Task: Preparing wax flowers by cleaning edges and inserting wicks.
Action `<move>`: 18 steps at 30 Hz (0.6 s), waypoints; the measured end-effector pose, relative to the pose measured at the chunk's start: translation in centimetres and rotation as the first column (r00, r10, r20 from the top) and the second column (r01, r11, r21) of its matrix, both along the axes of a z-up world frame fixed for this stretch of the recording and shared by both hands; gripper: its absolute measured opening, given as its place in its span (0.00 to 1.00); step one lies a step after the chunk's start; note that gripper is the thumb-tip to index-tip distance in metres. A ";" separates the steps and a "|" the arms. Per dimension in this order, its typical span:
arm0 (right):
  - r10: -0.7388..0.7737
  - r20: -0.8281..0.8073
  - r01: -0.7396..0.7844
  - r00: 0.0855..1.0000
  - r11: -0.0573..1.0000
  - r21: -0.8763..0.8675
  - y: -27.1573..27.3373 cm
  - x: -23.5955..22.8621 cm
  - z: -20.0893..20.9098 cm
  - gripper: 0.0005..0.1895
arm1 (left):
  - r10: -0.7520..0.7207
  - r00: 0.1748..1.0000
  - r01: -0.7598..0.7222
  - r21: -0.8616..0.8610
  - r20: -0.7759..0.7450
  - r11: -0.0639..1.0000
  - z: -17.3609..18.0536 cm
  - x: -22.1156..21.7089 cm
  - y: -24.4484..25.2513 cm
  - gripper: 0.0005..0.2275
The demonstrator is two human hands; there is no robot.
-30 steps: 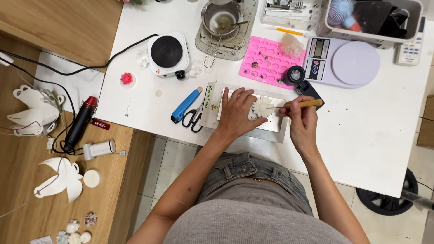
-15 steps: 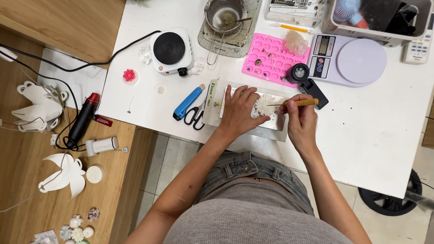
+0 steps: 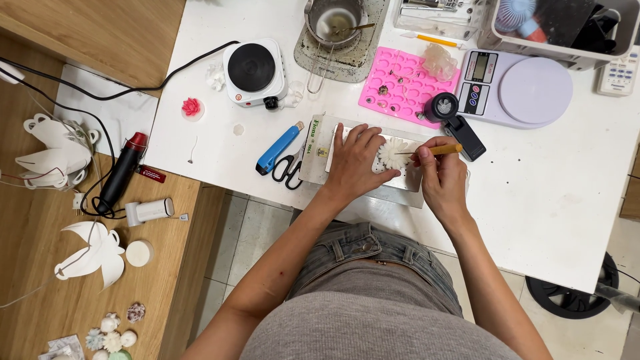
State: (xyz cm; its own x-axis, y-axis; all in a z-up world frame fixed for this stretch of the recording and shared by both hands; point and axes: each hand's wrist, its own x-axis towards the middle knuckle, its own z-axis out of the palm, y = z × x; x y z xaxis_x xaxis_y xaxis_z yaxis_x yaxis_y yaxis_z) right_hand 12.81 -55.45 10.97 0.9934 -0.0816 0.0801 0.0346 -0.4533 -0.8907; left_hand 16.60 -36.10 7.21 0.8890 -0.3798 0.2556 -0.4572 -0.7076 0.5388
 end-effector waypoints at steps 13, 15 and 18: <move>0.169 -0.128 -0.201 0.977 0.928 -0.313 0.8 2.1 4.2 0.11 | -0.002 1.000 0.002 0.000 0.000 1.000 0.0 0.0 -0.1 0.31; 0.185 -0.173 -0.234 0.967 0.917 -0.324 1.0 2.6 4.8 0.12 | 0.000 1.000 0.000 0.003 -0.002 1.000 -0.1 0.0 -0.1 0.31; 0.249 -0.119 -0.275 0.961 0.896 -0.348 0.8 2.8 4.1 0.11 | -0.002 1.000 0.002 0.007 -0.007 1.000 0.1 0.0 0.0 0.31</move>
